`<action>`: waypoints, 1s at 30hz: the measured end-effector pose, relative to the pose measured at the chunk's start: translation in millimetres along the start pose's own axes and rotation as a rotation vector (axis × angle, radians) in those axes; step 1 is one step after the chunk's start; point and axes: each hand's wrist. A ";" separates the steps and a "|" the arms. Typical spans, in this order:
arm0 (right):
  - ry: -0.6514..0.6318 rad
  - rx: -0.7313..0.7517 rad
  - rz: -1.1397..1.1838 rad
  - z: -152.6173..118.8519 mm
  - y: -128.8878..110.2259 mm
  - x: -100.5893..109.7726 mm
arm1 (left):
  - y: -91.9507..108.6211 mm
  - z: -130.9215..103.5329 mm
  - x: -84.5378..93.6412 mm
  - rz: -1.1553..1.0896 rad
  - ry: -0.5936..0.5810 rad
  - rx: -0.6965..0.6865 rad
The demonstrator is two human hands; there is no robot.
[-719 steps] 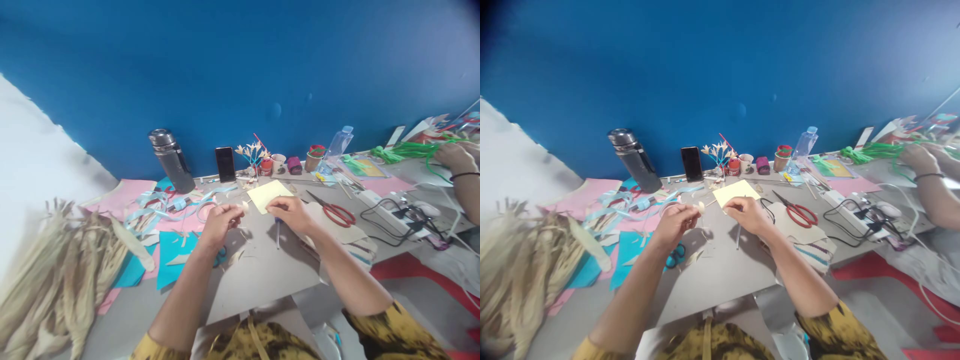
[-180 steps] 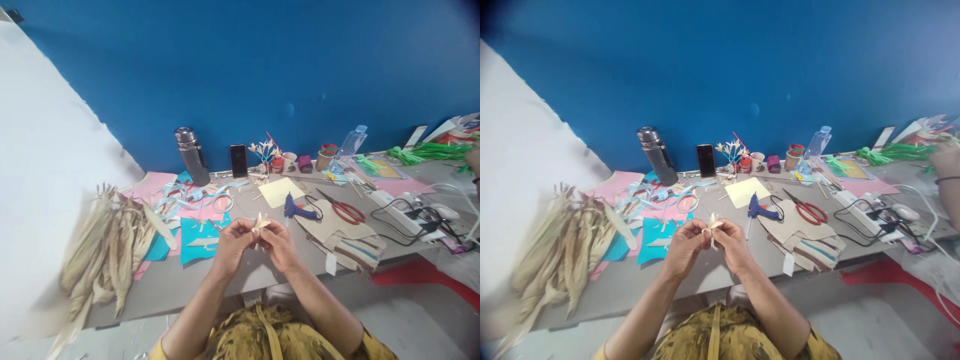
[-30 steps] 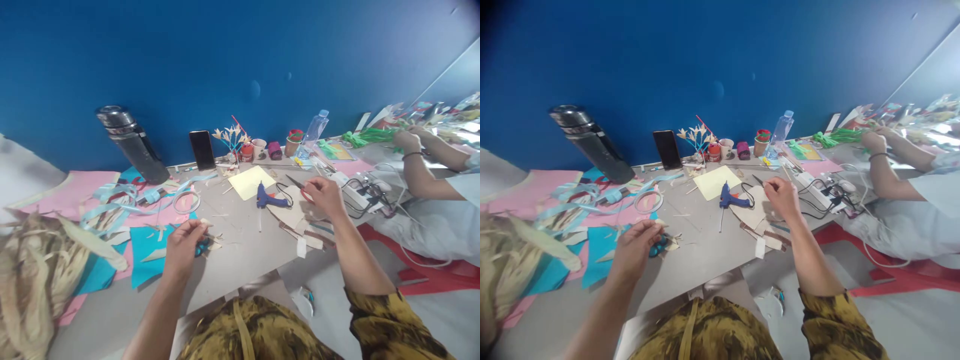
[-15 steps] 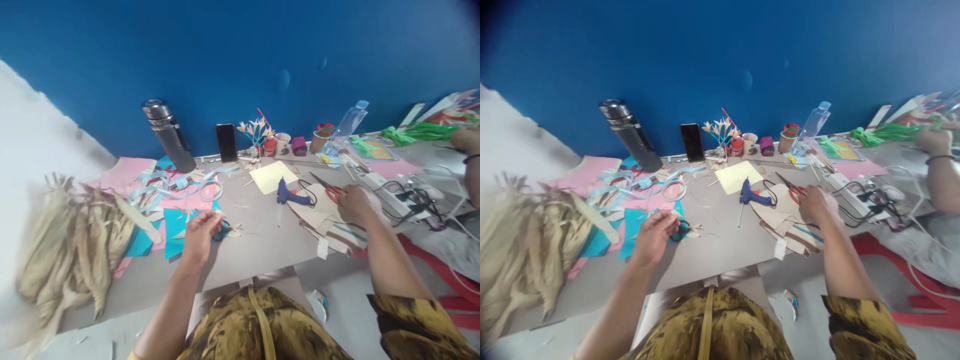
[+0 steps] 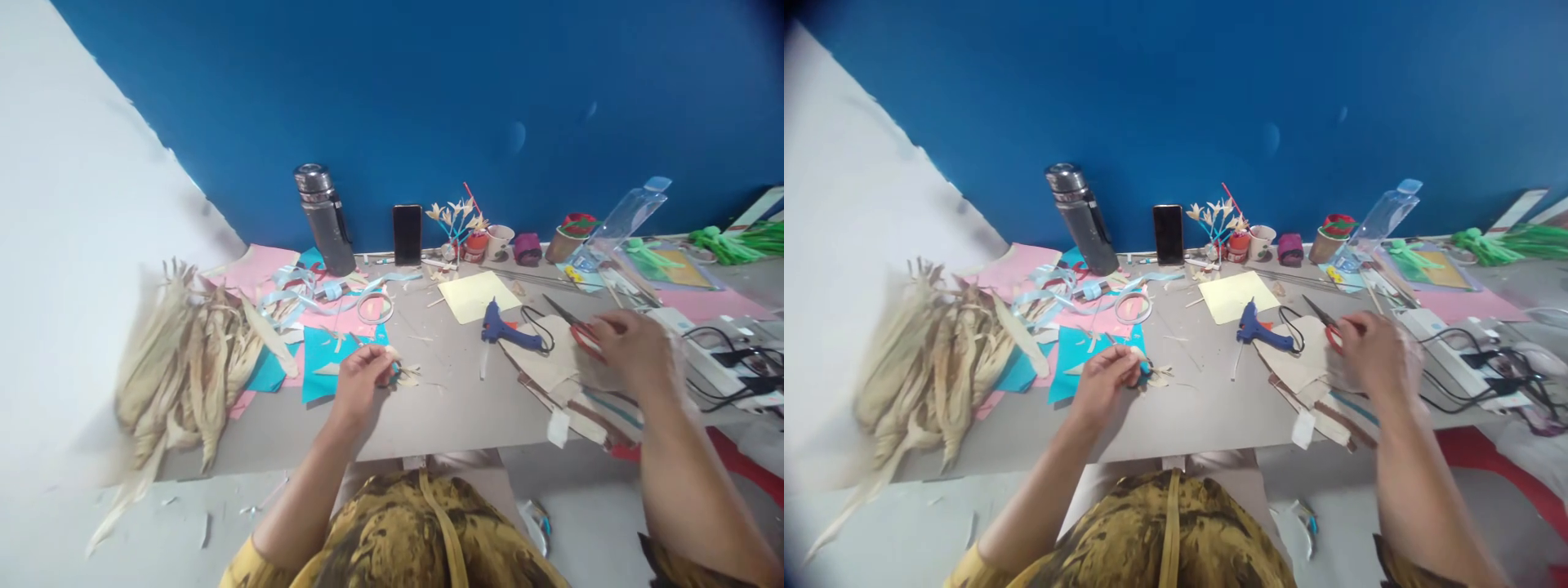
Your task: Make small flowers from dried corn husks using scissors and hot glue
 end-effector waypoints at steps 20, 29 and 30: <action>-0.644 0.359 -0.374 -88.4 -189.4 -106.4 | 35.8 5.8 46.3 -0.189 0.210 -0.109; -0.565 0.291 -0.218 -87.0 -199.4 -98.3 | 27.4 6.4 59.2 -0.192 0.226 -0.086; -0.595 0.334 -0.216 -90.3 -204.7 -100.5 | 26.0 7.3 58.2 -0.202 0.220 -0.081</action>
Point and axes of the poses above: each hand's wrist, its own z-axis towards the middle knuckle, its own x-axis out of the back of the hand, y = z × x, and after that the axes turned 7 degrees about -x, right-handed
